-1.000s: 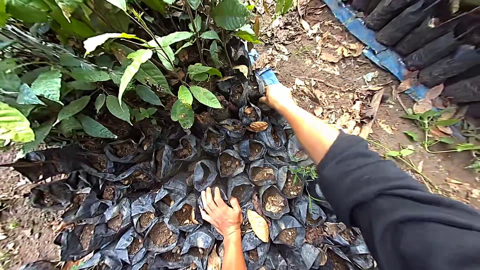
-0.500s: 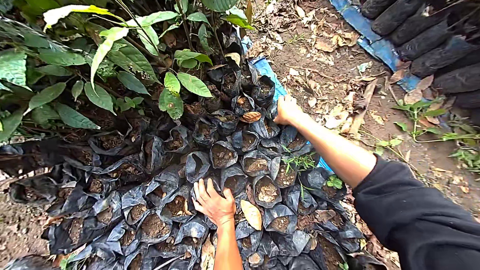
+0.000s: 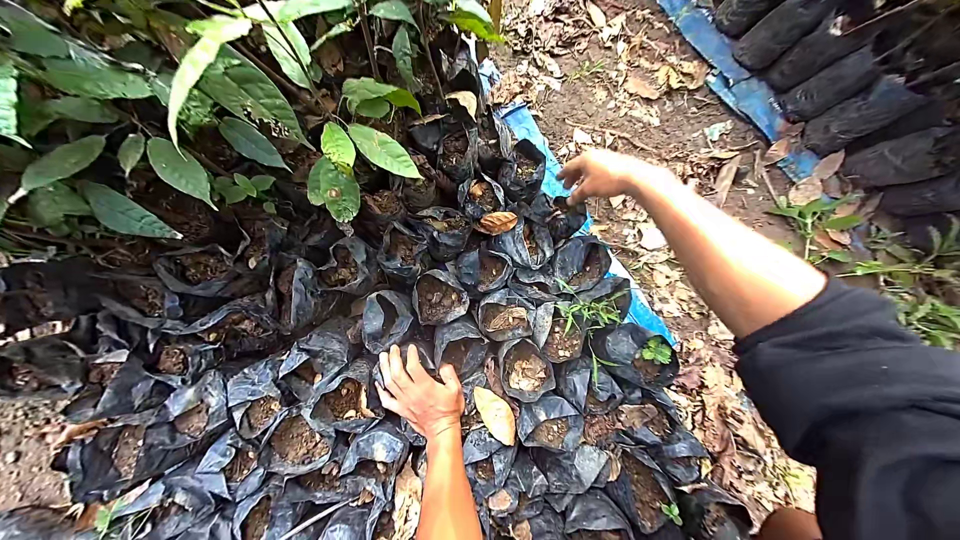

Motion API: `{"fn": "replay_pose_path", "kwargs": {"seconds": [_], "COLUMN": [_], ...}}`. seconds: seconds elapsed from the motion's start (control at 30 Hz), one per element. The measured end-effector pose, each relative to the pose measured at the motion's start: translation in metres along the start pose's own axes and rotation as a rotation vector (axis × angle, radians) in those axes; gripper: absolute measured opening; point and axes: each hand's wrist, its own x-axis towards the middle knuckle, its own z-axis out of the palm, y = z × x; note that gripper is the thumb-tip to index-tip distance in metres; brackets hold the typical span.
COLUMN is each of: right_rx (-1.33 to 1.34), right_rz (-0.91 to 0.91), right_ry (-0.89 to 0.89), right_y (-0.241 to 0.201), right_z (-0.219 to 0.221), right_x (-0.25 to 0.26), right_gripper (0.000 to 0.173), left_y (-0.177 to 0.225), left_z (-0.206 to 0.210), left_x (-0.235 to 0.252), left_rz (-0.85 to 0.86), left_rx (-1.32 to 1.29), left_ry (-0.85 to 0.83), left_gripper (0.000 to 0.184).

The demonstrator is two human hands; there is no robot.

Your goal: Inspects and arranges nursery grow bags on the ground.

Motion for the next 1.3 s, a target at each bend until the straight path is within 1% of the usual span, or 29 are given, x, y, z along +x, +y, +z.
{"fn": "replay_pose_path", "kwargs": {"seconds": [0.07,0.1,0.13,0.17,0.2,0.27,0.33,0.43,0.47,0.5,0.6,0.67,0.73,0.77,0.8,0.83,0.9,0.93,0.97,1.03,1.1,1.2,1.27,1.3], "right_rx": [-0.107,-0.188,-0.274,-0.35,-0.404,-0.451,-0.489,-0.534,-0.548,-0.562,-0.627,-0.685,-0.688,-0.643,-0.584,-0.52,-0.414,-0.406,-0.427,-0.501,-0.583,-0.578,-0.586,-0.596], "right_rz": [0.022,0.002,-0.035,-0.076,-0.115,-0.188,-0.22,-0.225,-0.225,-0.223,-0.258,-0.249,-0.166,-0.119,-0.103,-0.129,-0.212,-0.247,-0.264,-0.268,-0.292,-0.318,-0.334,-0.331], "right_ry": [-0.069,-0.1,-0.132,-0.154,-0.153,-0.118,-0.109,-0.105,-0.098,-0.089,-0.048,-0.061,-0.098,-0.108,-0.099,-0.092,-0.117,-0.122,-0.117,-0.08,0.002,0.004,0.001,-0.011], "right_y": [-0.006,-0.009,-0.012,-0.013,-0.012,-0.002,0.0,-0.006,-0.005,-0.006,-0.005,-0.013,-0.03,-0.04,-0.05,-0.06,-0.078,-0.085,-0.089,-0.091,-0.086,-0.076,-0.07,-0.071], "right_z": [-0.007,-0.003,0.006,0.015,0.025,0.037,0.037,0.038,0.04,0.04,0.037,0.031,0.025,0.02,0.014,0.01,0.015,0.026,0.041,0.072,0.088,0.084,0.08,0.08], "right_x": [-0.008,-0.011,-0.012,-0.011,-0.007,-0.001,0.001,0.0,0.001,0.002,0.002,0.005,0.003,-0.001,-0.003,-0.005,-0.011,-0.013,-0.014,-0.013,-0.002,0.012,0.016,0.017], "right_gripper": [0.082,0.095,0.105,0.112,0.115,0.112,0.11,0.118,0.116,0.108,0.068,0.059,0.055,0.052,0.052,0.058,0.088,0.101,0.107,0.107,0.097,0.085,0.072,0.071], "left_y": [0.0,0.0,0.001,0.001,0.002,0.004,0.004,0.003,0.002,0.003,0.003,0.003,0.003,0.004,0.004,0.004,0.003,0.002,0.001,0.001,0.001,0.0,0.0,0.0], "left_z": [0.0,0.001,0.0,-0.001,-0.002,-0.003,-0.003,-0.003,-0.003,-0.003,-0.002,-0.002,-0.003,-0.003,-0.002,-0.002,-0.001,-0.001,0.0,0.0,0.001,0.002,0.003,0.003], "left_x": [0.0,0.001,0.002,0.003,0.004,0.002,0.003,0.004,0.004,0.003,0.002,0.004,0.003,0.002,0.002,0.001,0.002,0.002,0.001,0.0,0.002,0.001,0.001,0.001], "left_rz": [0.001,0.002,0.007,0.008,0.006,0.002,0.005,0.013,0.012,0.011,0.006,0.01,0.011,0.012,0.01,0.009,0.002,-0.001,0.0,-0.001,-0.008,-0.005,-0.008,-0.01], "left_rx": [0.001,0.001,0.001,0.0,0.002,0.009,0.018,0.025,0.029,0.03,0.027,0.034,0.04,0.038,0.035,0.031,0.033,0.035,0.037,0.036,0.03,0.013,0.009,0.008], "left_ry": [0.0,0.002,0.008,0.009,0.004,-0.009,-0.003,0.014,0.014,0.013,0.003,0.014,0.004,-0.001,-0.003,-0.004,-0.008,-0.006,-0.004,-0.006,-0.007,0.002,0.01,0.013], "left_gripper": [0.064,0.064,0.065,0.065,0.065,0.064,0.064,0.062,0.062,0.063,0.062,0.062,0.062,0.062,0.062,0.063,0.063,0.062,0.061,0.06,0.061,0.061,0.06,0.061]}}
